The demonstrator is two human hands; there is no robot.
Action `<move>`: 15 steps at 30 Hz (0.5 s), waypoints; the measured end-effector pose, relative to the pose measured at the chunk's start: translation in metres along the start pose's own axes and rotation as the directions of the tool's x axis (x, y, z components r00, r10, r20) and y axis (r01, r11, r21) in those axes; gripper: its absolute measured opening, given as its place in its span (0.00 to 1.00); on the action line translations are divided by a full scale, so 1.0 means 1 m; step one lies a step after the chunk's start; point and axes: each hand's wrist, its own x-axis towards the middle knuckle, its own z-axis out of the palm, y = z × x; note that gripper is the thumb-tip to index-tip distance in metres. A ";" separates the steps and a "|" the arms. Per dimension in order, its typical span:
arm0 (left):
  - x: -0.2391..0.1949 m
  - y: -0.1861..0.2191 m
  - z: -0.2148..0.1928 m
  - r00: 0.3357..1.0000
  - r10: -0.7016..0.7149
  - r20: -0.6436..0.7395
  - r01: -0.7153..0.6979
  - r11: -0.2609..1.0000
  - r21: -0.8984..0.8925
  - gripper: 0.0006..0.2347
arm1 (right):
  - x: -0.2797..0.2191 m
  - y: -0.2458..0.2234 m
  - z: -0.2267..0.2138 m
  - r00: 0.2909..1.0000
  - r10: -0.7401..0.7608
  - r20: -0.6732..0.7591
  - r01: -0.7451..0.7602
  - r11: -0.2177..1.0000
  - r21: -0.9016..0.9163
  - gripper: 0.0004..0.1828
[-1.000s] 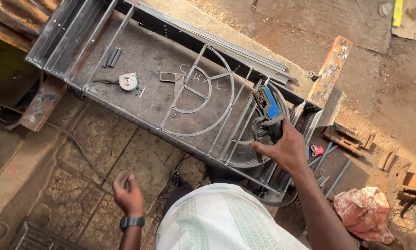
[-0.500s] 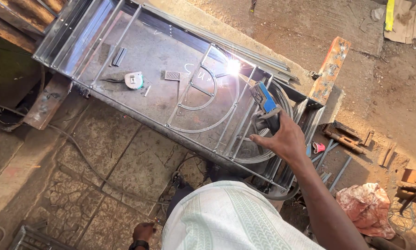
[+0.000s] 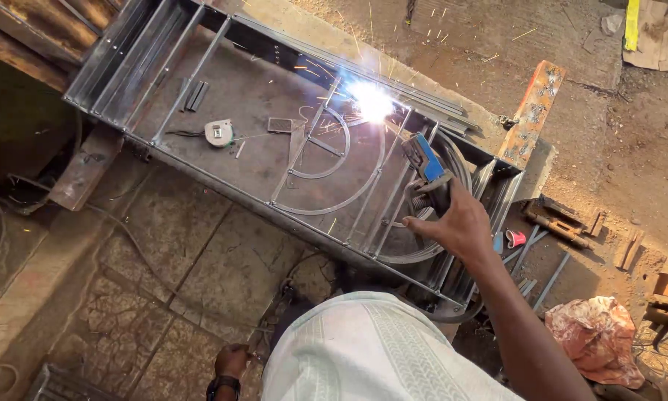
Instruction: Welding decorative metal rods onto a metal frame structure.
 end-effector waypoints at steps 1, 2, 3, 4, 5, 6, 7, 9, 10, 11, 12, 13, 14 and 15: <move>0.000 -0.003 0.000 1.000 0.000 -0.001 0.000 1.000 -0.001 0.12 | 0.000 -0.001 -0.001 1.000 -0.002 0.000 0.002 1.000 0.000 0.54; 0.000 -0.005 0.001 0.998 0.055 -0.021 -0.055 0.998 0.031 0.12 | -0.001 -0.002 -0.001 1.000 0.012 0.006 -0.012 1.000 0.015 0.53; 0.000 -0.007 0.001 0.993 0.111 -0.040 -0.108 0.992 0.064 0.13 | -0.002 -0.003 -0.002 1.000 0.024 0.012 -0.025 0.999 0.029 0.53; 0.007 -0.015 0.006 0.993 0.112 -0.041 -0.109 0.992 0.064 0.13 | -0.002 -0.005 -0.003 1.000 0.024 0.011 -0.024 0.999 0.029 0.53; 0.015 -0.022 0.011 0.988 0.152 -0.035 -0.154 0.987 -0.045 0.13 | -0.001 -0.007 -0.003 0.999 0.036 0.020 -0.036 0.999 0.033 0.53; 0.022 -0.030 0.016 0.981 0.193 -0.033 -0.195 0.969 -0.154 0.13 | -0.001 -0.008 -0.004 0.998 0.048 0.029 -0.049 0.998 0.036 0.54; 0.019 -0.028 0.015 0.981 0.193 -0.032 -0.196 0.968 -0.154 0.13 | -0.001 -0.008 -0.003 0.998 0.048 0.029 -0.049 0.998 0.036 0.54; 0.014 -0.023 0.015 0.994 0.106 -0.022 -0.105 0.994 0.007 0.13 | -0.001 -0.008 -0.003 1.000 0.022 0.019 -0.023 0.998 0.056 0.53; 0.014 -0.026 0.016 0.994 0.104 -0.023 -0.104 0.995 0.005 0.13 | 0.001 -0.005 0.000 1.000 0.020 0.020 -0.021 0.998 0.056 0.53; 0.015 -0.029 0.017 0.991 0.128 -0.032 -0.128 0.992 0.008 0.14 | 0.002 -0.002 0.002 1.000 0.021 0.010 -0.021 1.000 0.019 0.57; 0.015 -0.031 0.019 0.988 0.152 -0.040 -0.152 0.988 0.011 0.14 | 0.003 0.001 0.005 1.000 0.023 -0.001 -0.023 1.000 -0.019 0.61; 0.013 -0.025 0.017 0.988 0.151 -0.041 -0.151 0.988 0.009 0.14 | 0.003 0.001 0.005 1.000 0.021 0.000 -0.021 1.000 -0.019 0.61; 0.010 -0.018 0.015 0.999 0.043 -0.008 -0.042 0.995 0.091 0.14 | 0.002 0.002 0.005 0.999 -0.012 -0.034 0.011 0.999 -0.033 0.63; 0.008 -0.012 0.013 0.998 -0.069 0.016 0.065 0.982 0.176 0.14 | 0.002 0.003 0.005 0.997 -0.046 -0.066 0.042 0.998 -0.047 0.65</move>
